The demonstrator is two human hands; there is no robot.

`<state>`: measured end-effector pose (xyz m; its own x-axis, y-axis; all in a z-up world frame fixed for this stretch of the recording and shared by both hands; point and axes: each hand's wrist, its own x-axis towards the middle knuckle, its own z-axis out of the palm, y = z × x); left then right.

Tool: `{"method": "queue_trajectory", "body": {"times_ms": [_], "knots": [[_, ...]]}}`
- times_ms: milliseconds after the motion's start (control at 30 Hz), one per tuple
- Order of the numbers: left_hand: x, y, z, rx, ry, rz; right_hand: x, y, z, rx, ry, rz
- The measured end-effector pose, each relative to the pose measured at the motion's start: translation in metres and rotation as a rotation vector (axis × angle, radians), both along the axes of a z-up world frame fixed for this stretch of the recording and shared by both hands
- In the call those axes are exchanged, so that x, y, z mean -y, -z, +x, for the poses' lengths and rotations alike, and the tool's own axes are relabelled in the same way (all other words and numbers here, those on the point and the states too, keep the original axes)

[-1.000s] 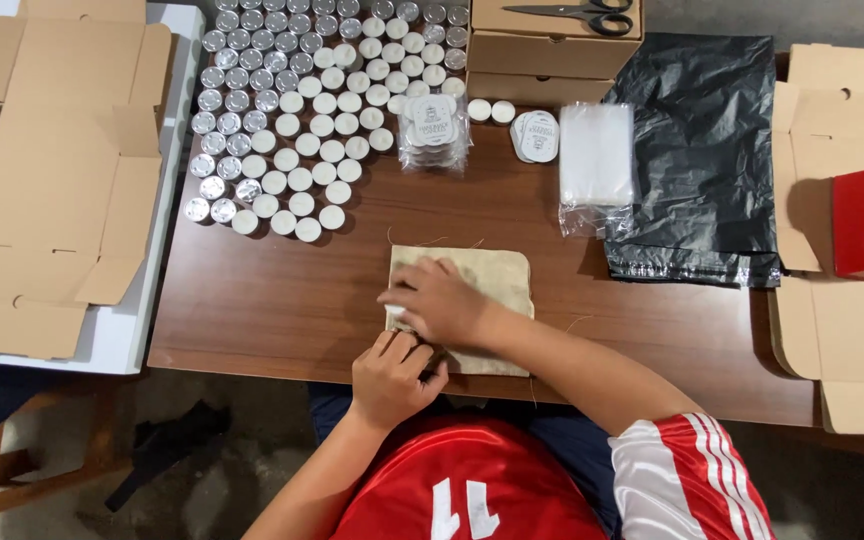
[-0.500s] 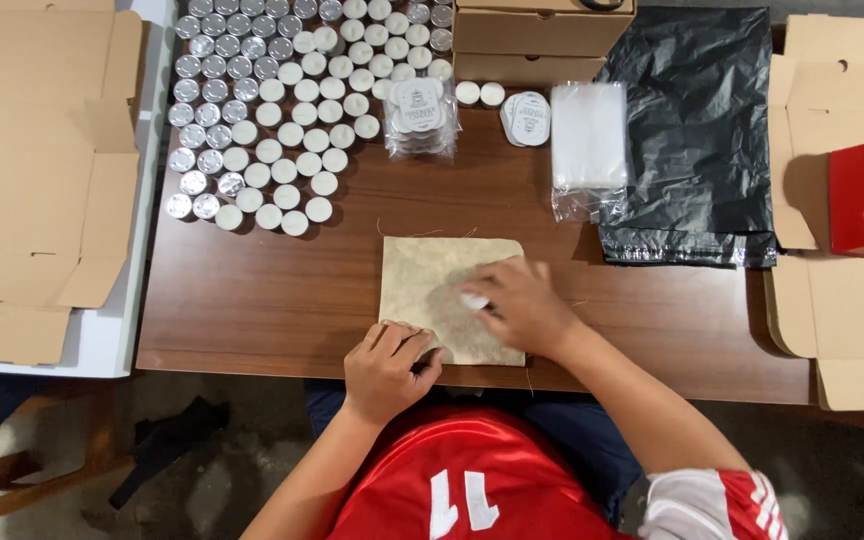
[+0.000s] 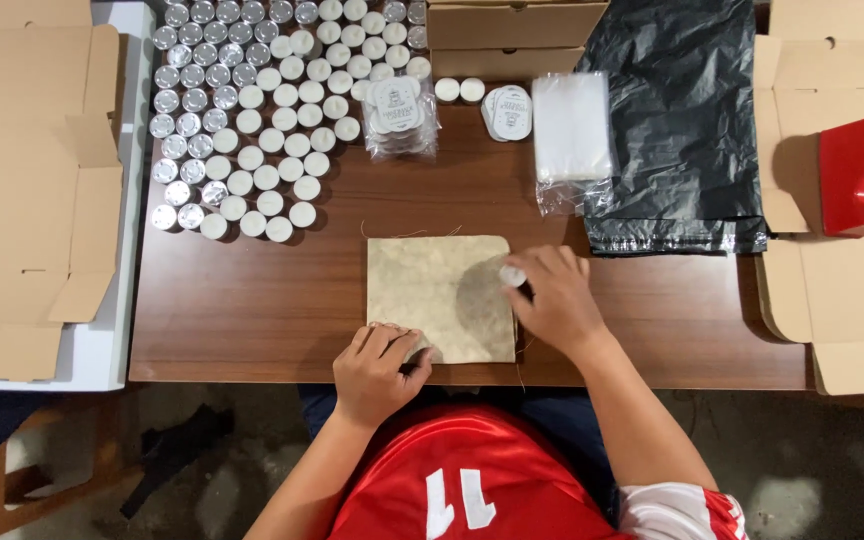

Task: Cleaning the bottom of small tea light candles by rubbing them against a burlap cloth on a work table.

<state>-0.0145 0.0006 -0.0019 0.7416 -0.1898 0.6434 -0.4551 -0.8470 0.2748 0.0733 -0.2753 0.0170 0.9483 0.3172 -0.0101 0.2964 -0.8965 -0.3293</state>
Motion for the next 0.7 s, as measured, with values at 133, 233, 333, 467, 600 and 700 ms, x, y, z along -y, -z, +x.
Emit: {"method": "queue_trajectory", "body": {"times_ms": [133,233,333,467,600,700], "knots": [[-0.002,0.004,0.0,0.01,-0.007,0.014,0.0,0.007,-0.02,-0.214,0.208,0.857],[-0.003,0.007,0.0,0.017,-0.029,0.047,0.004,0.051,-0.033,-0.756,0.294,1.902],[-0.003,0.009,-0.002,0.006,-0.036,0.054,0.004,0.057,-0.035,-0.856,0.253,2.009],[-0.003,0.006,0.0,0.026,-0.01,0.03,0.017,0.037,-0.037,-0.712,0.291,1.755],[-0.003,0.007,0.001,0.02,0.016,0.02,0.066,0.045,-0.035,0.236,0.225,0.398],[-0.004,0.006,0.001,0.005,0.018,0.027,0.106,0.007,-0.042,0.342,0.355,0.149]]}}
